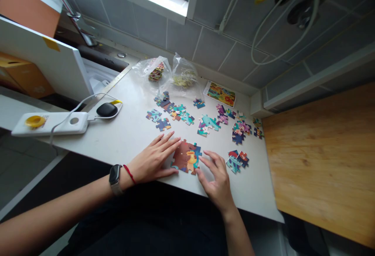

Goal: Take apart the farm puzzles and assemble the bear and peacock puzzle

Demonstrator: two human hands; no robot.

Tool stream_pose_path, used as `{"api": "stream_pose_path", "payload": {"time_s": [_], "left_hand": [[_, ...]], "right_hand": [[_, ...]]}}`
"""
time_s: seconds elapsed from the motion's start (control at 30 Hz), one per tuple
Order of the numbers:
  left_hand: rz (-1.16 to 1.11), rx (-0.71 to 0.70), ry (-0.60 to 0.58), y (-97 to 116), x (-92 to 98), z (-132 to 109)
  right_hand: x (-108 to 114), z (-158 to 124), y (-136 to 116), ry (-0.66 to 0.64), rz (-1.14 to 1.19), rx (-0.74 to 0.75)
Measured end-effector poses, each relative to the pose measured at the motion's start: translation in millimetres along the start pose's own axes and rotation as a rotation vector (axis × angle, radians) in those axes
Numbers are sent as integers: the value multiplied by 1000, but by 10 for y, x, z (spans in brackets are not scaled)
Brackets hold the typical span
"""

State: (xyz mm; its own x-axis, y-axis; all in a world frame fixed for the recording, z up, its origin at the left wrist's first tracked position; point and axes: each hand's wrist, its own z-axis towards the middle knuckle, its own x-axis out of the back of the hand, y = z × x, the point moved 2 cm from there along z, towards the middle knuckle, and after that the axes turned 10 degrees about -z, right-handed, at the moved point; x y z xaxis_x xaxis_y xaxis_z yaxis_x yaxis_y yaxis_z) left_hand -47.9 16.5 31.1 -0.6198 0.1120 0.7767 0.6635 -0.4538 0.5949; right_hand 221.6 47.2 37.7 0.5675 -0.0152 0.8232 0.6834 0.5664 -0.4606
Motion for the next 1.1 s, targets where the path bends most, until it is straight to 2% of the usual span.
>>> {"api": "stream_pose_path", "payload": {"time_s": [0.07,0.13,0.27,0.37,0.47,0.6,0.67,0.77,0.83,1.0,1.1], "left_hand": [[14,29,15,-6,-19,-3],[23,46,27,-9,-29,0],[36,83,61,-45,-25,20],[65,87,67,-148,16,31],[133,49,22,-322,135,39],[201,52,-22,-572,417,125],[213,69,-37,-660,554,241],[219,64,-50,-763,689,511],[210,26,-71,-845,726,728],[142,-110,-150,-1089,707,1168],[91,-115,-87,-1181,671,1265]], "right_hand": [[-53,2,-34,-122,-118,110],[-99,25,-49,-188,-202,166],[-150,155,-43,-202,-261,195],[-159,299,-39,-195,-248,228],[-143,466,-31,-203,-228,259],[-59,754,9,-267,-131,325],[3,932,48,-254,-32,336],[40,1175,125,-132,62,286],[-10,1261,167,-65,107,267],[-187,1196,219,22,209,279],[-185,1137,236,51,255,266]]}}
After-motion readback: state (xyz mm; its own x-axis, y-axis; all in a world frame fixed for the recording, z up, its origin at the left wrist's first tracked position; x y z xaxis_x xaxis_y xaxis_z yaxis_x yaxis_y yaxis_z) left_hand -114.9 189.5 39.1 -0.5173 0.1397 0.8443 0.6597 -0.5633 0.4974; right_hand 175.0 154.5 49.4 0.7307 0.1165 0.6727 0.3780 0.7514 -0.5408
